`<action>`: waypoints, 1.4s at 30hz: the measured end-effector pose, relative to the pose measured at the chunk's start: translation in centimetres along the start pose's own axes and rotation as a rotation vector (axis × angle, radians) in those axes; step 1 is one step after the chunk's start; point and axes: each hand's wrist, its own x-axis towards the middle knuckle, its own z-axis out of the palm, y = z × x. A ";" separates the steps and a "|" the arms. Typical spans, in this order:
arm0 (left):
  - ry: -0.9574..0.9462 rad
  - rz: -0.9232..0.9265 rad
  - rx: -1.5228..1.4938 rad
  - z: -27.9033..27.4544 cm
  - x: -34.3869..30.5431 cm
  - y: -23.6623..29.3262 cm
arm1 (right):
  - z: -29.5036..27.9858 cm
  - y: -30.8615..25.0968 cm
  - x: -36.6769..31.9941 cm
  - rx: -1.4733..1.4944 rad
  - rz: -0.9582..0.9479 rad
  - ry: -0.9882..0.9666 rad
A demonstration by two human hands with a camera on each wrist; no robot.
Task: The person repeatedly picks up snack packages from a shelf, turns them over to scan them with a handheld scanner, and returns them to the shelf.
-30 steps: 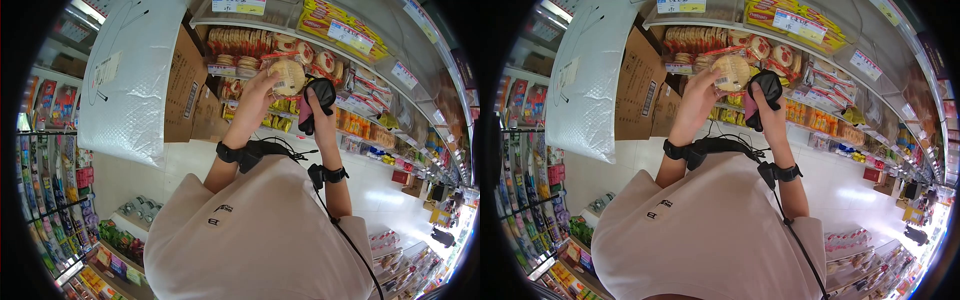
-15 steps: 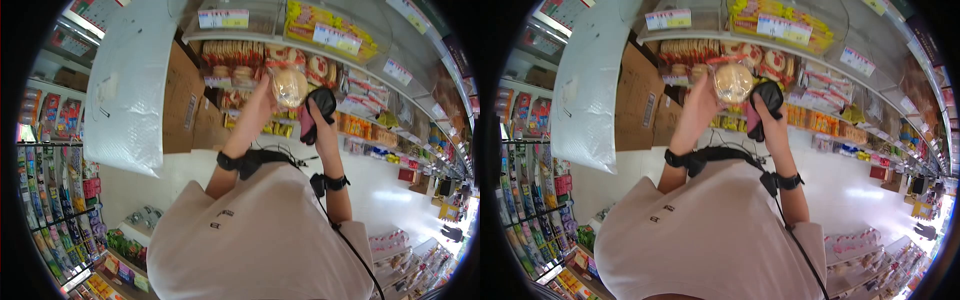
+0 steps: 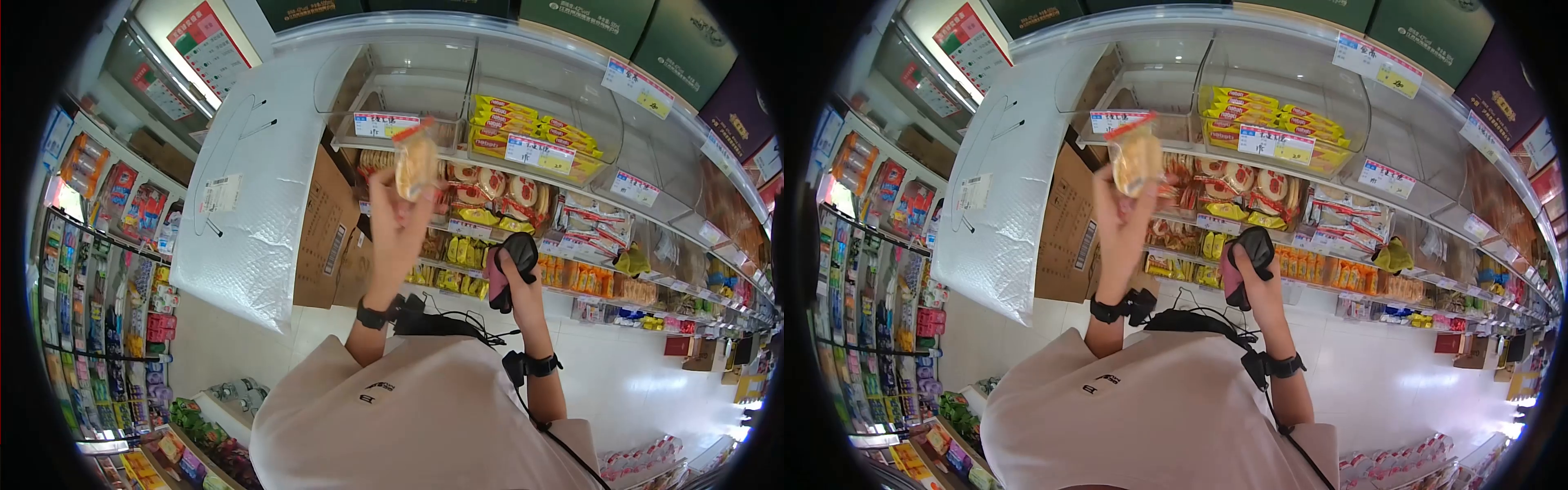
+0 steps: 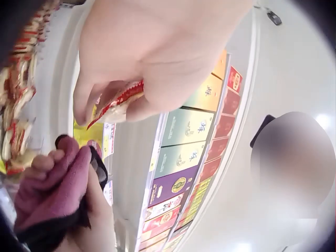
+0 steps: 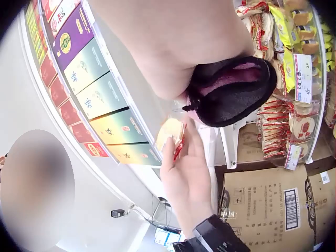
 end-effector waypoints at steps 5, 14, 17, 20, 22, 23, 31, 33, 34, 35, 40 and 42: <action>0.273 0.612 0.881 -1.1 4.9 1.3 | -2.0 1.4 0.0 -0.095 -0.029 -0.021; 0.337 0.592 1.068 -0.2 11.0 -1.5 | -3.1 1.5 -0.6 -0.136 -0.024 -0.005; 0.287 0.608 1.104 -0.6 11.6 -2.2 | -4.6 2.1 -0.4 -0.146 0.009 -0.024; 0.228 0.670 1.086 -1.1 12.0 -2.7 | -4.5 1.9 -0.6 -0.130 0.047 0.062; 0.300 0.769 1.046 -0.8 12.0 -3.2 | -4.3 1.4 -0.7 -0.128 0.041 0.058; 0.330 0.726 0.933 -1.1 11.3 -3.3 | -4.2 1.2 -0.7 -0.132 0.029 0.043; -0.181 -0.222 0.622 -9.6 2.1 -6.6 | -4.8 1.8 -0.4 -0.150 0.032 0.070; -0.529 -0.434 0.719 -13.8 -0.3 -11.2 | -4.7 2.2 -0.3 -0.131 0.058 0.044; -0.701 -0.539 0.755 -15.7 -1.6 -13.7 | -4.6 2.3 -0.2 -0.127 0.095 0.030; -0.744 -0.661 0.773 -16.7 -1.9 -15.7 | -4.4 2.4 -0.2 -0.126 0.129 0.010; -0.380 -0.914 0.524 -17.7 -2.5 -24.7 | -2.8 3.1 0.1 -0.120 0.215 -0.072; -0.376 -0.864 0.625 -21.1 -2.9 -32.3 | -2.1 3.6 0.6 -0.136 0.260 -0.080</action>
